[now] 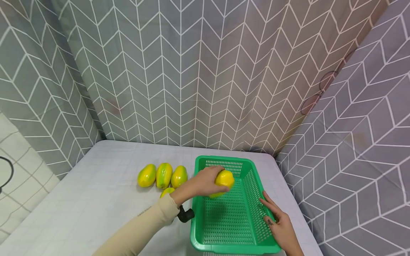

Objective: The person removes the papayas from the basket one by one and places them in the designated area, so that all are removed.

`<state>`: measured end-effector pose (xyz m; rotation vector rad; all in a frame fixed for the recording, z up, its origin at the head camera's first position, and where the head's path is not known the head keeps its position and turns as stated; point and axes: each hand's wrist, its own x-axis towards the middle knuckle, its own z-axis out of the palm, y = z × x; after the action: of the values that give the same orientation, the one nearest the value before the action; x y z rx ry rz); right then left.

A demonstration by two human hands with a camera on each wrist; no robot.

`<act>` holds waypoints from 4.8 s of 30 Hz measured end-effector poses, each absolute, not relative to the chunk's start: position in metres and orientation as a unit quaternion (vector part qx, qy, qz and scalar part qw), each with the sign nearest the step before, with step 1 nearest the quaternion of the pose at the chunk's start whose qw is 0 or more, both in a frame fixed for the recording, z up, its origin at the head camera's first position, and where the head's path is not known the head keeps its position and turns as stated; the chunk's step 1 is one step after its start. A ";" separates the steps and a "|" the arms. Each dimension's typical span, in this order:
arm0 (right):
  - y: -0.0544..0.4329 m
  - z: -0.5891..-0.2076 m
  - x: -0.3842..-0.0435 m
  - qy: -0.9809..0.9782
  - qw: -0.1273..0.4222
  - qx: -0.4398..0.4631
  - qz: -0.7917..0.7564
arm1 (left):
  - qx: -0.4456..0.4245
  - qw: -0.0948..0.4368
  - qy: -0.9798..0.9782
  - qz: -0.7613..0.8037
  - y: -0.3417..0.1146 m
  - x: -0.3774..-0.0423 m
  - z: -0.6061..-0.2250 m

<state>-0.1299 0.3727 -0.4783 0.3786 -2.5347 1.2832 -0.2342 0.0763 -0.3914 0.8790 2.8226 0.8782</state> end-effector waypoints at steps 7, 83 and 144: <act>0.373 -0.478 -0.129 -0.876 0.138 0.132 0.444 | 0.265 0.025 0.906 0.329 0.062 -0.236 -0.385; 0.373 -0.477 -0.129 -0.875 0.140 0.131 0.445 | -0.009 0.073 0.918 0.391 -0.122 -0.192 -0.429; 0.371 -0.474 -0.128 -0.885 0.121 0.108 0.436 | -0.050 0.114 0.912 0.391 -0.120 -0.192 -0.475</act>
<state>-0.1278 0.3712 -0.4739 0.3161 -2.5863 1.2726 -0.1920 -0.1202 -0.4747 -0.1465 2.6743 1.1474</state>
